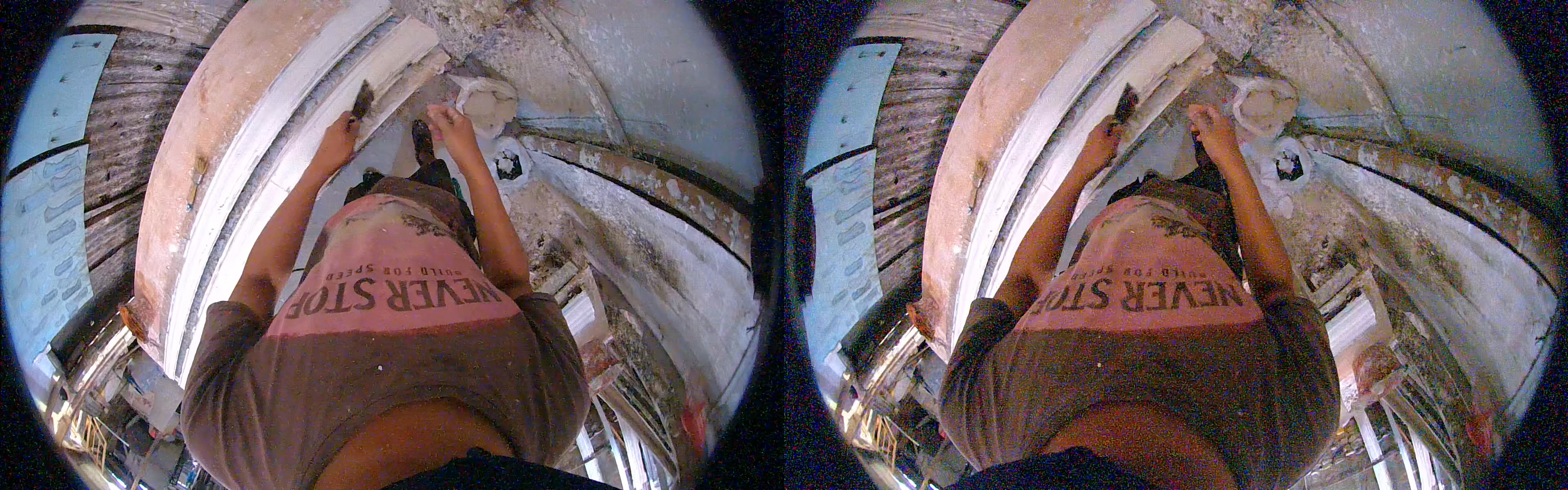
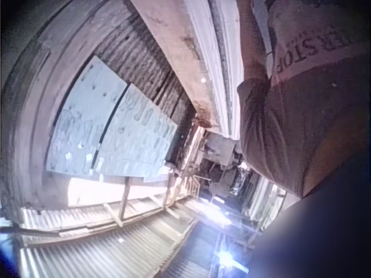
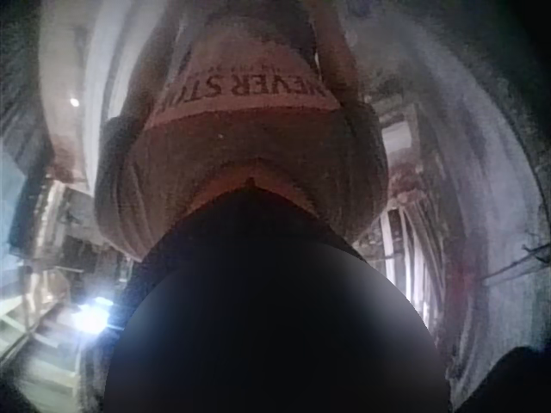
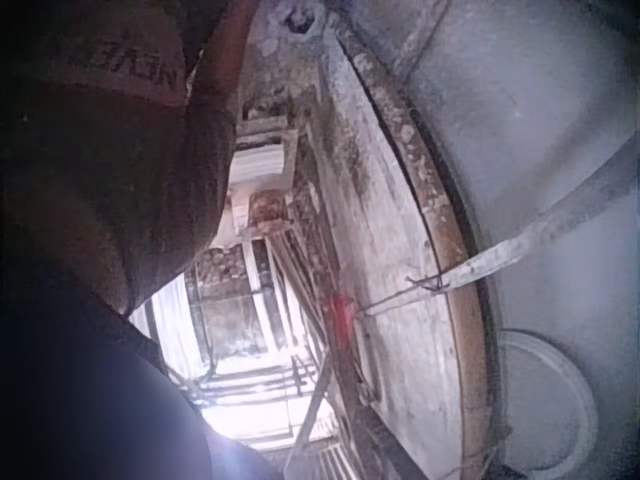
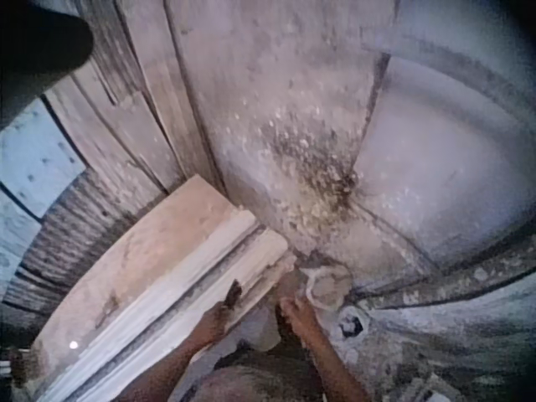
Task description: The person cleans long white moldings on a workbench using a cloth and a white paste. They repeatedly wipe the moldings, retrieve a yellow scoop to transfer liquid between buckets, and handle a bag of powder before returning to wipe the moldings again.
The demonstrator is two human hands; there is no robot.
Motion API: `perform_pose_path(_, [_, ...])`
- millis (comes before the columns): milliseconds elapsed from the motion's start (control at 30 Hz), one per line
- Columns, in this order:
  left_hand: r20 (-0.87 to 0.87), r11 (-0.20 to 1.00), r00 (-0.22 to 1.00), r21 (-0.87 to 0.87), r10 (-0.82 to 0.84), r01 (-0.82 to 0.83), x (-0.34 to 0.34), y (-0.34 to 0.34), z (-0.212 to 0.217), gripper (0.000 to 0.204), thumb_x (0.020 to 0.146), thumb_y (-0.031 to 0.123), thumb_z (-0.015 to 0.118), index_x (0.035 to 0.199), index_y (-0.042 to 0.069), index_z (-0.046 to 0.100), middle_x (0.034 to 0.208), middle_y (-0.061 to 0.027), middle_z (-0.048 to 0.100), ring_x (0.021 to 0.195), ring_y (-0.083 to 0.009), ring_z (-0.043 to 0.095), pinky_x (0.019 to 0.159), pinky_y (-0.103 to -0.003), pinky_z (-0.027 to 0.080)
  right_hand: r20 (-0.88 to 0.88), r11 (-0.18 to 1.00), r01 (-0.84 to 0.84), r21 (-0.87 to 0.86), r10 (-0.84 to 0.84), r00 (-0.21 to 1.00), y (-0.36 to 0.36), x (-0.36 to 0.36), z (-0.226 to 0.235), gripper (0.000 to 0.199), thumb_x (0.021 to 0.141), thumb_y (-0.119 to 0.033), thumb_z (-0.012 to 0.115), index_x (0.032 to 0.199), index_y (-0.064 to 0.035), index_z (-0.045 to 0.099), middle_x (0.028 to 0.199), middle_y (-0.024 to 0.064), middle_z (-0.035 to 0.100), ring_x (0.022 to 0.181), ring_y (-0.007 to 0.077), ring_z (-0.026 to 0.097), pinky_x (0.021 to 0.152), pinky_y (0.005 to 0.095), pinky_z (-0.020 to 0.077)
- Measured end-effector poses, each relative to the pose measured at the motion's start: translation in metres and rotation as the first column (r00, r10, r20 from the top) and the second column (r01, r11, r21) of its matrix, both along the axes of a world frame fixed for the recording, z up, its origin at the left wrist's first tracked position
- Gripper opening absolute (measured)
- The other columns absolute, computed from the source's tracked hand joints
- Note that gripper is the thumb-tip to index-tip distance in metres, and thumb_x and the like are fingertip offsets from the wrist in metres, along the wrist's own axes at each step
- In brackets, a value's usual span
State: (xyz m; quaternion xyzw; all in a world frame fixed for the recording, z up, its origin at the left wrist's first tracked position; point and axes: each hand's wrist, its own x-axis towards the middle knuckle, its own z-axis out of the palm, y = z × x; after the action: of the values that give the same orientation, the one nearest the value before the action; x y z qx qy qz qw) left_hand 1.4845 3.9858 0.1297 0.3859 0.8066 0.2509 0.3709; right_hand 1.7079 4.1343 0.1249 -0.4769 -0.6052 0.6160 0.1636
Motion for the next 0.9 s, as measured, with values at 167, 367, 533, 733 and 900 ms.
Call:
perform_pose_path(167, [-0.072, 0.999, 0.997, 0.043, 0.019, -0.016, -0.001, 0.020, -0.033, 0.028, 0.094, 0.031, 0.045, 0.103, 0.005, 0.050, 0.062, -0.0131, 0.056, 0.044, -0.0220, 0.053, 0.041, -0.038, 0.043, 0.023, 0.998, -0.029, -0.051, 0.030, 0.999, 0.011, -0.002, 0.021, 0.036, 0.090, -0.035, 0.055, 0.107, -0.0048, 0.061, 0.086, 0.0058, 0.063, 0.072, 0.0118, 0.058, 0.060, 0.0257, 0.0460])
perform_pose_path(367, [0.031, 0.997, 0.999, -0.082, 0.013, -0.011, 0.017, 0.097, -0.014, 0.031, 0.094, 0.029, 0.042, 0.097, -0.002, 0.049, 0.075, -0.0246, 0.059, 0.065, -0.0407, 0.061, 0.058, -0.049, 0.047, 0.146, 0.997, -0.062, 0.052, 0.054, 0.988, 0.029, 0.007, -0.018, 0.038, 0.090, -0.039, 0.054, 0.108, -0.0072, 0.062, 0.084, 0.0087, 0.064, 0.076, 0.0153, 0.060, 0.068, 0.0303, 0.0467])
perform_pose_path(533, [0.046, 1.000, 0.999, 0.020, 0.020, -0.021, 0.030, 0.066, -0.004, 0.030, 0.093, 0.027, 0.042, 0.098, -0.001, 0.047, 0.080, -0.0281, 0.057, 0.082, -0.0474, 0.057, 0.074, -0.055, 0.043, 0.083, 0.999, -0.034, -0.006, 0.034, 0.996, 0.038, 0.004, -0.004, 0.038, 0.090, -0.038, 0.054, 0.106, -0.0048, 0.062, 0.081, 0.0072, 0.064, 0.072, 0.0157, 0.060, 0.068, 0.0302, 0.0471])
perform_pose_path(733, [-0.049, 0.998, 0.998, 0.040, -0.041, 0.043, 0.023, 0.116, -0.034, 0.023, 0.094, 0.027, 0.043, 0.099, 0.004, 0.045, 0.069, -0.0196, 0.057, 0.050, -0.0322, 0.055, 0.045, -0.042, 0.044, 0.014, 0.997, -0.013, -0.077, 0.014, 1.000, 0.047, 0.010, -0.024, 0.032, 0.088, -0.030, 0.059, 0.103, -0.0023, 0.063, 0.082, 0.0009, 0.063, 0.067, 0.0078, 0.054, 0.060, 0.0226, 0.0446])
perform_pose_path(900, [0.042, 0.999, 0.999, 0.032, -0.004, 0.003, 0.029, 0.108, 0.001, 0.025, 0.092, 0.022, 0.045, 0.104, 0.000, 0.044, 0.079, -0.0297, 0.057, 0.071, -0.0427, 0.054, 0.063, -0.051, 0.043, 0.060, 0.999, -0.039, -0.017, 0.040, 0.997, 0.055, 0.005, -0.020, 0.027, 0.089, -0.027, 0.058, 0.102, -0.0037, 0.064, 0.080, 0.0023, 0.063, 0.066, 0.0087, 0.056, 0.059, 0.0226, 0.0456])
